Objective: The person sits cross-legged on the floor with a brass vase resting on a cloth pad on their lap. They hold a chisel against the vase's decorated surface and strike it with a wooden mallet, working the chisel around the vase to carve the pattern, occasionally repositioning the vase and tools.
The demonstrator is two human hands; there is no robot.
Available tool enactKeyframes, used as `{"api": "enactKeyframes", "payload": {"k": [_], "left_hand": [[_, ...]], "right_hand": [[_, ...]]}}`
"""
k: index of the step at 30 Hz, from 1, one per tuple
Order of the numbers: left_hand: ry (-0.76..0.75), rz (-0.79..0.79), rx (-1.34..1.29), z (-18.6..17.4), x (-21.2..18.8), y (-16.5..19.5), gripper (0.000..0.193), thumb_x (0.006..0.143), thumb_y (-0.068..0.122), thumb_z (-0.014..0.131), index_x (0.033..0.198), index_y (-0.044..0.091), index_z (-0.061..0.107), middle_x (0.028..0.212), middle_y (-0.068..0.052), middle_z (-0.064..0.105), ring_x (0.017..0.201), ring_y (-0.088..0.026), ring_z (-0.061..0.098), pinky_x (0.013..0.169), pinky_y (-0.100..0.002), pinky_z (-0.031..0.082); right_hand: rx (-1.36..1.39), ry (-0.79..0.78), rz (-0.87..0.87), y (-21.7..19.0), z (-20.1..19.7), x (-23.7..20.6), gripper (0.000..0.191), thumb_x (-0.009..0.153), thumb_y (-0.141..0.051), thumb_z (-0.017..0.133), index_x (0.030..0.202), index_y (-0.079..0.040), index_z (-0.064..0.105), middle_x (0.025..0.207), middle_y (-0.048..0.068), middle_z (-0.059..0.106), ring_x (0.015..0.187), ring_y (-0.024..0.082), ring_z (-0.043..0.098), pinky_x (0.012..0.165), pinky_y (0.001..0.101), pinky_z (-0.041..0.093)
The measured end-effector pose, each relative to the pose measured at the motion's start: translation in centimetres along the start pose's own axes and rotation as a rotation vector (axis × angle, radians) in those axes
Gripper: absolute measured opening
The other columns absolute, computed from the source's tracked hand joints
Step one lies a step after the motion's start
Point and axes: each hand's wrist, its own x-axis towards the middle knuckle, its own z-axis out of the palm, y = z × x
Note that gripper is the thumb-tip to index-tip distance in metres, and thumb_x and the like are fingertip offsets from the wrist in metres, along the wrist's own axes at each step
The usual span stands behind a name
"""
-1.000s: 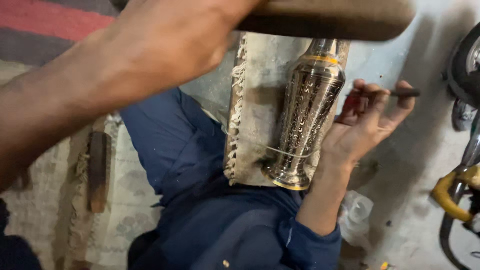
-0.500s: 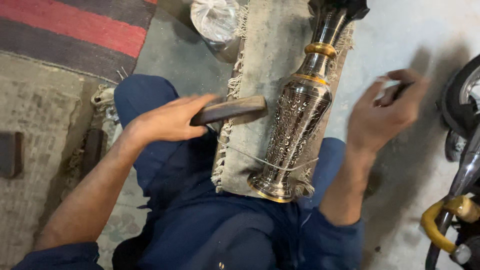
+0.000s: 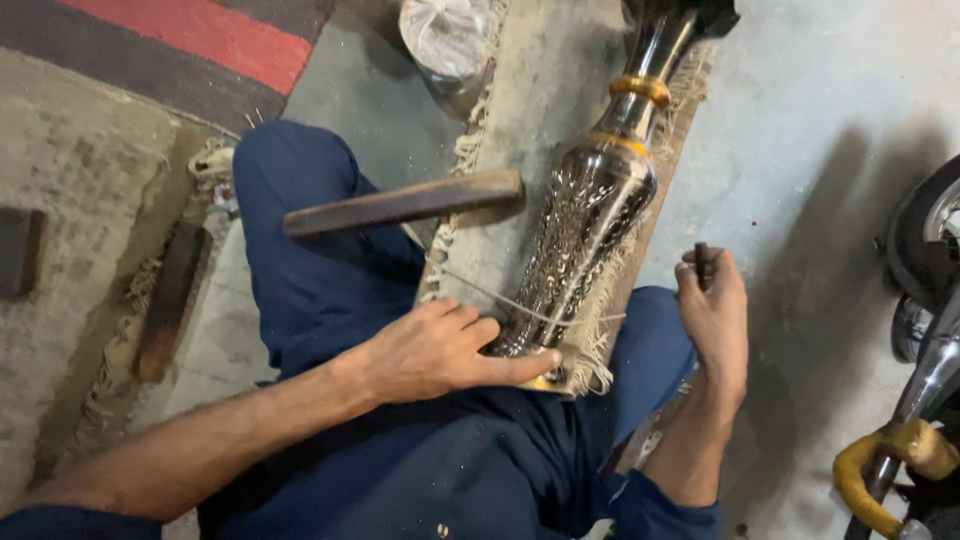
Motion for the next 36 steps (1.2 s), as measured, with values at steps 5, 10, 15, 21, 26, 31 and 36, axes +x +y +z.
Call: {"api": "enactKeyframes", "payload": {"k": [5, 10, 15, 21, 26, 31, 36], "left_hand": [[-0.12, -0.056, 0.062, -0.4, 0.6, 2.3, 0.062, 0.095, 0.015, 0.052, 0.153, 0.038, 0.047, 0.08, -0.003, 0.054, 0.068, -0.021, 0.058, 0.061, -0.035, 0.046], [-0.093, -0.154, -0.013, -2.6, 0.9, 3.1, 0.062, 0.088, 0.011, 0.055, 0.148, 0.025, 0.051, 0.085, -0.007, 0.06, 0.075, -0.025, 0.064, 0.066, -0.039, 0.051], [0.116, -0.42, -0.096, -4.9, -1.3, 0.3, 0.012, 0.092, 0.014, 0.066, 0.103, 0.013, 0.067, 0.085, -0.006, 0.067, 0.08, -0.028, 0.068, 0.074, -0.042, 0.053], [0.29, -0.67, 0.039, -3.8, -1.6, -3.5, 0.022, 0.103, 0.023, 0.069, 0.119, 0.009, 0.064, 0.103, -0.012, 0.069, 0.097, -0.033, 0.067, 0.097, -0.048, 0.053], [0.054, -0.657, -0.244, -2.0, -1.9, -9.0, 0.066, 0.081, 0.026, 0.08, 0.138, 0.001, 0.056, 0.117, -0.027, 0.062, 0.107, -0.044, 0.059, 0.086, -0.051, 0.05], [-0.109, -0.797, -0.335, -0.8, -1.8, -11.2, 0.05, 0.08, 0.016, 0.075, 0.126, 0.005, 0.059, 0.107, -0.02, 0.069, 0.104, -0.04, 0.067, 0.087, -0.046, 0.053], [0.02, -0.978, -0.428, -2.1, -0.8, -8.2, 0.046, 0.085, 0.015, 0.075, 0.125, 0.001, 0.055, 0.103, -0.019, 0.069, 0.096, -0.035, 0.068, 0.08, -0.041, 0.054]], "right_hand": [[0.563, -0.151, -0.197, -1.8, -2.5, -0.8, 0.022, 0.104, 0.007, 0.054, 0.125, 0.005, 0.058, 0.108, 0.008, 0.066, 0.105, 0.02, 0.072, 0.096, 0.0334, 0.062], [0.788, -0.126, -0.326, -6.7, -4.3, -0.8, 0.018, 0.114, 0.002, 0.059, 0.131, 0.004, 0.056, 0.105, 0.018, 0.071, 0.091, 0.021, 0.073, 0.09, 0.0395, 0.067], [0.943, -0.239, -0.312, -9.4, -4.1, 1.0, 0.027, 0.111, 0.002, 0.063, 0.136, 0.002, 0.053, 0.1, 0.015, 0.071, 0.082, 0.023, 0.073, 0.074, 0.0325, 0.063], [0.844, -0.322, -0.491, -10.2, -3.1, 3.5, 0.025, 0.112, 0.009, 0.066, 0.133, 0.005, 0.053, 0.101, 0.019, 0.073, 0.093, 0.025, 0.074, 0.086, 0.0338, 0.064], [0.754, -0.403, -0.548, -10.8, -2.5, 4.2, 0.026, 0.104, 0.014, 0.066, 0.127, 0.006, 0.055, 0.098, 0.018, 0.073, 0.095, 0.026, 0.076, 0.086, 0.0359, 0.066], [0.771, -0.433, -0.626, -11.2, -1.0, 5.1, 0.033, 0.099, 0.018, 0.063, 0.129, 0.006, 0.056, 0.114, 0.018, 0.066, 0.097, 0.026, 0.072, 0.087, 0.0378, 0.066], [0.823, -0.439, -0.742, -9.8, -0.1, 5.9, 0.036, 0.106, 0.018, 0.063, 0.137, 0.003, 0.053, 0.104, 0.022, 0.073, 0.1, 0.028, 0.076, 0.087, 0.0371, 0.067]]}}
